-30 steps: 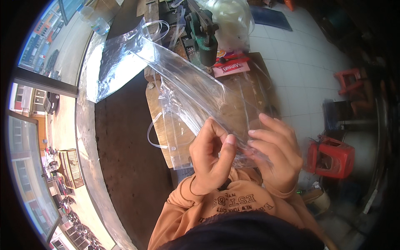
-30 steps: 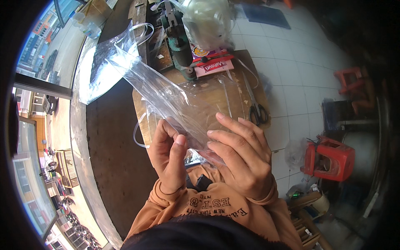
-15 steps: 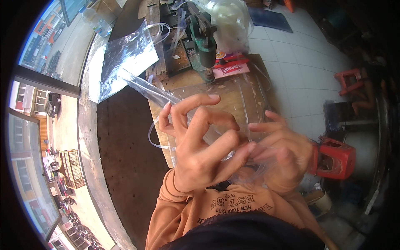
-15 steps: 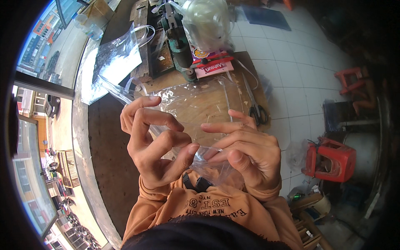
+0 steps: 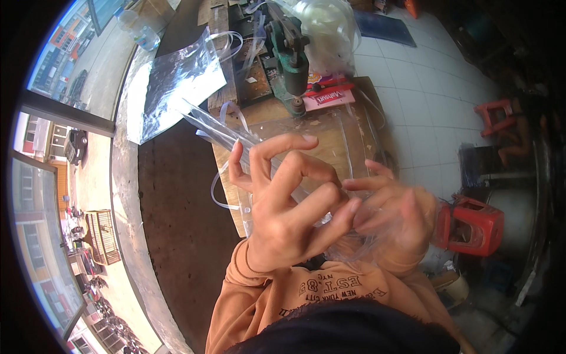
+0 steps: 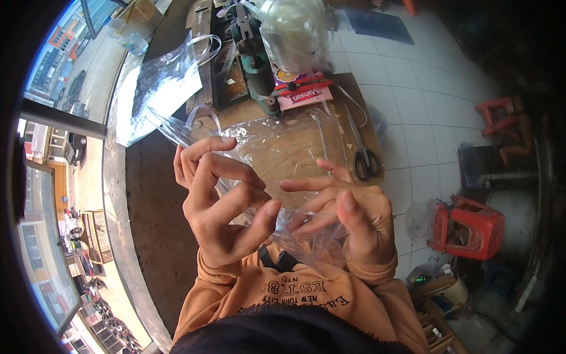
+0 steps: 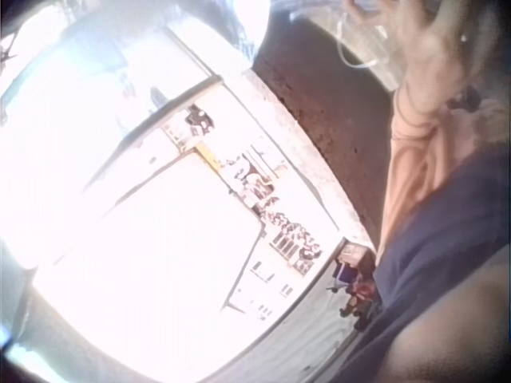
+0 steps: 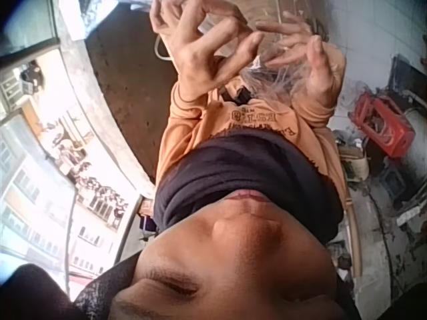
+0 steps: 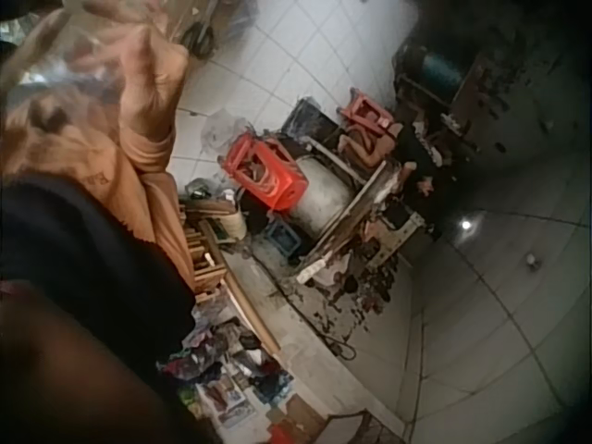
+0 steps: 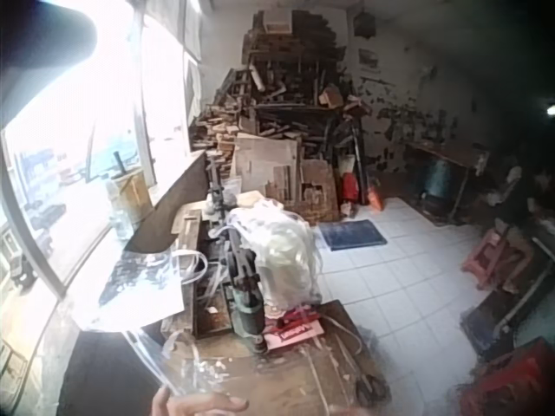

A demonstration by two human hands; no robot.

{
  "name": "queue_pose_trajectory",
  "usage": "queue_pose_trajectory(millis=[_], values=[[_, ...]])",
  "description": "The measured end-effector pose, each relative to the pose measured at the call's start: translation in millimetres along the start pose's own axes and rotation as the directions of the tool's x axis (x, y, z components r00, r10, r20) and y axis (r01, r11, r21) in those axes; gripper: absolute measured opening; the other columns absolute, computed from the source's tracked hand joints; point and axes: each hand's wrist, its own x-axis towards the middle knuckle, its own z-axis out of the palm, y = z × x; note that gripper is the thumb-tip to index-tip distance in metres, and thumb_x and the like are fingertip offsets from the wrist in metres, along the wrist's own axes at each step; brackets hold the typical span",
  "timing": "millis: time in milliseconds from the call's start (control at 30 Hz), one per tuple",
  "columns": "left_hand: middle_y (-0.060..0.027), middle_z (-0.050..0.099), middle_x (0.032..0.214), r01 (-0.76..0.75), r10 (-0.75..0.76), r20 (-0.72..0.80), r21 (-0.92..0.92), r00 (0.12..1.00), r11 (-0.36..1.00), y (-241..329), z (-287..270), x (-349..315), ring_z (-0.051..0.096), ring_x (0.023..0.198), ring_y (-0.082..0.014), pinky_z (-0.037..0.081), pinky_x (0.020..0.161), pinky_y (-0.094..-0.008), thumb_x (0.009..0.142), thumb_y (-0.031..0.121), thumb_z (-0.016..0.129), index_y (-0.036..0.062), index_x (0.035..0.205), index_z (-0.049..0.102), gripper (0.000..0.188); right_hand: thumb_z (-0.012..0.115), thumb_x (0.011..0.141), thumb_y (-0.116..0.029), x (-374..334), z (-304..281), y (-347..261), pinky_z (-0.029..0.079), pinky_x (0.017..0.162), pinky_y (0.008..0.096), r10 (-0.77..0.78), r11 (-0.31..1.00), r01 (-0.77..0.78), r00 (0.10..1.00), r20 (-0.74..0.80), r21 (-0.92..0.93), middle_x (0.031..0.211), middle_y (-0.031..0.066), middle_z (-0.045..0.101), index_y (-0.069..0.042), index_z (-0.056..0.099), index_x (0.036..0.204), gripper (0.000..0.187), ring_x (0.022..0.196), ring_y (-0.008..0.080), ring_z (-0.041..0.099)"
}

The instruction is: The person trims the edges of transparent plastic sheets using scissors on a wooden work surface.

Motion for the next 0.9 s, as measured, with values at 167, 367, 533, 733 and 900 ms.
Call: queue_pose_trajectory(millis=[167,367,533,733,900], values=[[0.0044,0.052,0.073,-0.109,0.109,0.123,-0.01,0.986,0.994,17.2,-3.9,-1.1,0.052,0.086,-0.0192,0.023,0.093,-0.0437,0.059,0.044,0.073,0.0172,0.067,0.068,0.028,0.03,0.098,-0.038,-0.3,-4.3,-4.2,0.03,0.101,0.0424,0.109,0.99,-0.115,0.992,0.066,0.084,0.07,0.0121,0.067,0.001,0.067,0.063,0.064,0.1,0.0304,0.061],[0.0011,0.048,0.066,-0.04,0.063,0.156,-0.147,0.986,0.988,9.1,-1.0,10.6,0.048,0.071,-0.0177,0.026,0.081,-0.0353,0.063,0.03,0.074,0.0114,0.065,0.065,0.02,0.029,0.097,-0.046,-0.5,1.3,-4.7,0.041,0.093,0.041,0.098,0.974,-0.108,0.993,0.06,0.2,0.082,0.0173,0.066,0.005,0.067,0.073,0.068,0.105,0.0348,0.056],[0.0006,0.048,0.06,0.035,-0.009,0.161,-0.16,0.987,0.987,8.3,1.8,14.6,0.049,0.065,-0.0159,0.026,0.085,-0.0361,0.068,0.022,0.073,0.0098,0.064,0.063,0.016,0.033,0.097,-0.045,4.5,-1.4,-0.2,0.04,0.094,0.0405,0.032,0.959,-0.06,0.994,0.106,0.278,0.088,0.0172,0.066,0.007,0.066,0.078,0.064,0.104,0.0339,0.057],[0.0023,0.049,0.059,0.023,-0.007,0.126,-0.124,0.992,0.992,8.3,7.5,13.9,0.05,0.064,-0.0134,0.025,0.09,-0.038,0.071,0.021,0.073,0.0107,0.062,0.062,0.018,0.047,0.092,-0.032,6.0,1.7,-10.0,0.047,0.083,0.0339,0.217,0.974,-0.219,0.975,0.054,0.052,0.088,0.0172,0.066,0.008,0.066,0.084,0.045,0.094,0.0272,0.062],[0.0072,0.051,0.058,-0.052,0.057,0.039,-0.124,0.998,0.991,7.0,15.4,13.2,0.053,0.065,-0.0104,0.028,0.09,-0.0412,0.064,0.038,0.076,0.016,0.063,0.064,0.025,0.046,0.087,-0.022,5.4,-12.1,4.9,0.044,0.082,0.0387,0.013,0.997,-0.012,1.0,-0.008,0.075,0.069,0.0137,0.065,0.003,0.066,0.066,0.038,0.082,0.0293,0.065]])
